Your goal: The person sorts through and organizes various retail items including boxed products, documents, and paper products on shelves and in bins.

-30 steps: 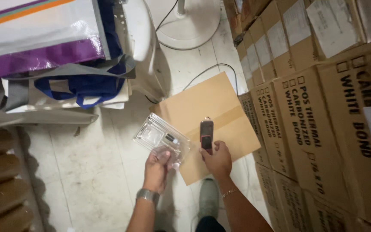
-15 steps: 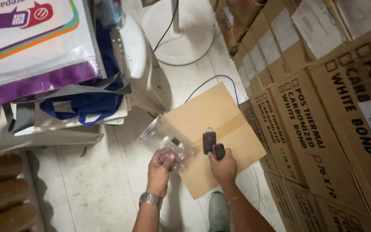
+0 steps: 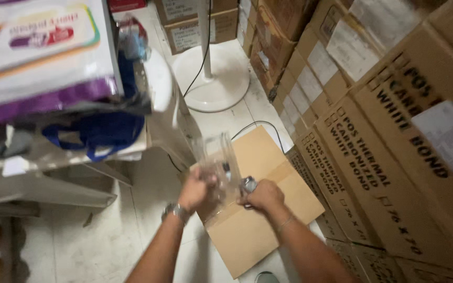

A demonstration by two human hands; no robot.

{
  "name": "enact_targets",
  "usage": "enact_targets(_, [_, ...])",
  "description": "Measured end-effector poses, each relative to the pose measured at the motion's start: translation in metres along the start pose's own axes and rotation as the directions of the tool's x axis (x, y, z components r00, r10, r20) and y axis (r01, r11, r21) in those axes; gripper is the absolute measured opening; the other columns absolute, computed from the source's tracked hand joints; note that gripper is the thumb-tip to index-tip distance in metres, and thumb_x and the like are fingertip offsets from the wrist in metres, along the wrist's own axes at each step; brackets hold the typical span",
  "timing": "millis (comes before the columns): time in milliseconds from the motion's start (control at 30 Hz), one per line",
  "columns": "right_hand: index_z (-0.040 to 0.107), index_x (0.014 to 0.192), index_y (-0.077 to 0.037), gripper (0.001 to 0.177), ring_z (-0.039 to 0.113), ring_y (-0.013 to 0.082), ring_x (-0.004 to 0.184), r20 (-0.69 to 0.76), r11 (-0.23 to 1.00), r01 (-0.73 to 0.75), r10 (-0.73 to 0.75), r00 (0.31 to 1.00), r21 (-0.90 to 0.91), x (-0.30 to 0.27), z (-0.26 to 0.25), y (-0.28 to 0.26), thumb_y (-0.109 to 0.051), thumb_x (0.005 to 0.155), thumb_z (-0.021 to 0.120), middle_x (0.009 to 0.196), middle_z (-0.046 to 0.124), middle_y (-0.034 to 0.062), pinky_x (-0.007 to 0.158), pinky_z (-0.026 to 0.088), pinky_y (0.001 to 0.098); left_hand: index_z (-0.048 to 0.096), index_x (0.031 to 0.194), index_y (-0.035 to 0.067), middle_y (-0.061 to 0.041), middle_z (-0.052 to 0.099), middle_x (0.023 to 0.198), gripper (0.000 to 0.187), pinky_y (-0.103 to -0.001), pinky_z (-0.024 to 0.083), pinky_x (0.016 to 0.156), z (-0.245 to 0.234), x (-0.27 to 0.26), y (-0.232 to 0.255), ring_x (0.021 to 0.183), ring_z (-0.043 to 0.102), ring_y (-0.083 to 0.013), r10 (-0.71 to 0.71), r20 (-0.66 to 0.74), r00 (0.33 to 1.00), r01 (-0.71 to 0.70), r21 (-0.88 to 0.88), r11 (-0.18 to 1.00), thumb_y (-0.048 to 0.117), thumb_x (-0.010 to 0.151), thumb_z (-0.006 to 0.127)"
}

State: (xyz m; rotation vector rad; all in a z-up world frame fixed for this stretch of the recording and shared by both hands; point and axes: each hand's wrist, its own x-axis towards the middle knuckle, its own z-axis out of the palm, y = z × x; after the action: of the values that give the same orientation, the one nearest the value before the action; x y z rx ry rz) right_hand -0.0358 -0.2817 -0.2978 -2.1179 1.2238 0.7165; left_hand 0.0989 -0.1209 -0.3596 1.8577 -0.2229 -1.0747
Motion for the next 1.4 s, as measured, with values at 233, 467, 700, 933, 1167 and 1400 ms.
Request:
enact_targets(233, [0.078, 0.115, -0.007, 0.071, 0.068, 0.0331, 0.124, 0.075, 0.994, 0.105, -0.102, 0.992, -0.042, 0.047, 0.0, 0.029, -0.053, 0.062, 0.089, 0.123, 0.075, 0.0185, 0.1, 0.055, 0.0427, 0.065, 0.122, 0.002, -0.015, 0.076, 0.107, 0.031, -0.043, 0.054, 0.09, -0.022, 0.01, 0.0, 0.099, 0.066, -0.0218, 0.308, -0.073, 0.949, -0.316, -0.186, 0.93, 0.012, 0.093, 0.071])
enact_targets(467, [0.07, 0.087, 0.01, 0.037, 0.069, 0.0262, 0.055, -0.028, 0.672, 0.104, -0.123, 0.992, 0.733, 0.037, -0.011, 0.027, -0.015, 0.068, 0.09, 0.064, 0.064, 0.018, 0.043, 0.05, 0.0338, 0.065, 0.122, 0.002, -0.006, 0.075, 0.1, 0.029, -0.03, 0.057, 0.08, -0.022, -0.043, 0.029, 0.086, 0.069, -0.0151, 0.134, -0.009, 0.991, -0.113, -0.592, 0.798, 0.013, 0.095, 0.07])
enact_targets(700, [0.068, 0.082, 0.006, 0.019, 0.066, 0.0346, 0.047, -0.065, 0.476, 0.273, -0.409, 0.91, 0.836, 0.022, -0.01, -0.031, 0.004, 0.066, 0.079, 0.062, 0.061, 0.0173, 0.039, 0.05, 0.0391, 0.072, 0.102, 0.009, -0.003, 0.069, 0.092, 0.015, -0.037, 0.063, 0.074, 0.002, -0.036, 0.042, 0.088, 0.071, -0.0205, 0.143, 0.114, 0.983, -0.01, -0.745, 0.667, 0.023, 0.095, 0.071])
enact_targets(933, [0.069, 0.074, 0.002, 0.013, 0.057, 0.0311, 0.032, -0.1, 0.502, 0.349, -0.457, 0.884, 0.791, 0.014, -0.012, -0.036, 0.006, 0.068, 0.08, 0.051, 0.059, 0.018, 0.029, 0.046, 0.0405, 0.071, 0.103, 0.009, -0.005, 0.074, 0.093, 0.021, -0.036, 0.065, 0.069, -0.002, -0.05, 0.036, 0.089, 0.071, -0.0181, 0.21, 0.069, 0.975, -0.088, -0.752, 0.653, 0.03, 0.099, 0.068])
enact_targets(1167, [0.073, 0.118, -0.009, 0.028, 0.074, 0.0256, 0.084, -0.014, 0.192, 0.117, -0.467, 0.884, 0.974, 0.031, 0.009, -0.041, -0.013, 0.091, 0.072, 0.1, 0.075, 0.0111, 0.072, 0.064, 0.0433, 0.073, 0.116, 0.01, -0.002, 0.073, 0.112, 0.027, -0.035, 0.056, 0.096, -0.004, -0.041, 0.04, 0.107, 0.065, -0.0149, 0.189, -0.128, 0.974, -0.213, -0.805, 0.554, 0.03, 0.098, 0.07])
enact_targets(1400, [0.072, 0.116, 0.003, 0.051, 0.075, 0.0279, 0.086, -0.12, 0.258, 0.427, -0.724, 0.68, 0.866, -0.026, -0.006, -0.056, 0.007, 0.067, 0.086, 0.097, 0.077, 0.0176, 0.076, 0.066, 0.0473, 0.07, 0.101, 0.007, -0.01, 0.076, 0.083, 0.026, -0.036, 0.064, 0.058, -0.002, -0.044, 0.039, 0.071, 0.075, -0.0199, 0.154, -0.112, 0.982, -0.184, -0.773, 0.608, 0.032, 0.095, 0.074])
